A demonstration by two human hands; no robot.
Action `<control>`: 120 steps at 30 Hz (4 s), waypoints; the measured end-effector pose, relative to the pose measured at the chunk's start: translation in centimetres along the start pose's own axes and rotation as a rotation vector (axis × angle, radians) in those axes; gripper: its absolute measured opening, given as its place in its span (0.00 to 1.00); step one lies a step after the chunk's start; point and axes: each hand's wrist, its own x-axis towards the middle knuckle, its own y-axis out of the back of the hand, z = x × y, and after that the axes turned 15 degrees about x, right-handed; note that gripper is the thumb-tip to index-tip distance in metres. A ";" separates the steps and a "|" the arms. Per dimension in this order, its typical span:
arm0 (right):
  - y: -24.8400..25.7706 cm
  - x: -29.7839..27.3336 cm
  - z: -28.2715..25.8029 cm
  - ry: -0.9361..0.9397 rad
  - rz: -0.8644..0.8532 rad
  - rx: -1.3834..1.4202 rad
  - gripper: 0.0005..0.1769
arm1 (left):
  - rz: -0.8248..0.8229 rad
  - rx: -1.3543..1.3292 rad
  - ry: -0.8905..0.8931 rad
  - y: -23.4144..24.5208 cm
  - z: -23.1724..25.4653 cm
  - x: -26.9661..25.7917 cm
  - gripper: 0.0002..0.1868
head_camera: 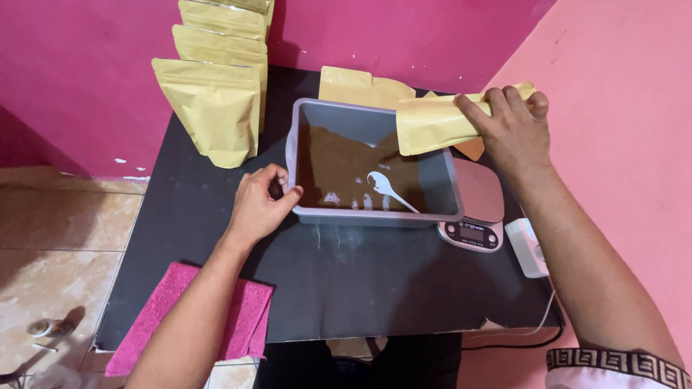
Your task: Filling individual coffee bags with ground coffee from a bin, weighing them on a digital scale, and organizing them in a row.
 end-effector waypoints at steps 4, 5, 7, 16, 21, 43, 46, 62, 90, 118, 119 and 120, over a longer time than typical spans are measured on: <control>-0.1 -0.6 -0.1 -0.018 -0.012 0.002 0.20 | 0.007 0.004 0.001 -0.1 -0.2 0.0 0.13; -0.3 -0.7 -0.2 -0.026 0.005 -0.018 0.19 | 0.002 0.000 0.004 -0.1 -0.2 0.1 0.13; -0.7 -1.0 -0.3 -0.035 0.023 -0.039 0.18 | -0.004 -0.003 0.004 -0.1 -0.1 0.1 0.14; -1.3 -2.3 -1.4 -0.162 -0.064 0.212 0.28 | -0.014 -0.004 0.001 0.0 0.0 0.1 0.14; -1.7 -3.0 -1.1 -0.239 -0.124 0.252 0.32 | -0.004 -0.007 0.003 0.0 0.0 0.1 0.13; -1.4 -4.5 -1.3 -0.329 -0.120 0.319 0.30 | 0.021 0.002 -0.036 -0.4 -0.5 0.1 0.14; -2.1 -5.0 -0.8 -0.310 -0.113 0.314 0.32 | 0.008 0.004 -0.005 -0.4 -0.6 0.1 0.13; -1.6 -5.1 -4.9 -0.692 0.073 0.719 0.26 | 0.024 0.002 -0.028 -0.3 -0.6 -0.1 0.13; -3.8 -12.8 -5.6 -0.898 0.722 1.335 0.54 | -0.025 0.169 -0.059 -0.2 -3.0 -1.1 0.09; -3.3 -12.7 -5.5 -0.904 0.713 1.448 0.48 | -0.064 0.188 -0.002 -0.4 -4.1 -1.8 0.10; -3.4 -12.8 -5.5 -0.909 0.702 1.432 0.47 | -0.061 0.182 -0.009 -0.3 -4.0 -1.8 0.10; -3.5 -12.9 -5.4 -0.913 0.690 1.417 0.46 | -0.058 0.176 -0.016 -0.3 -3.9 -1.8 0.10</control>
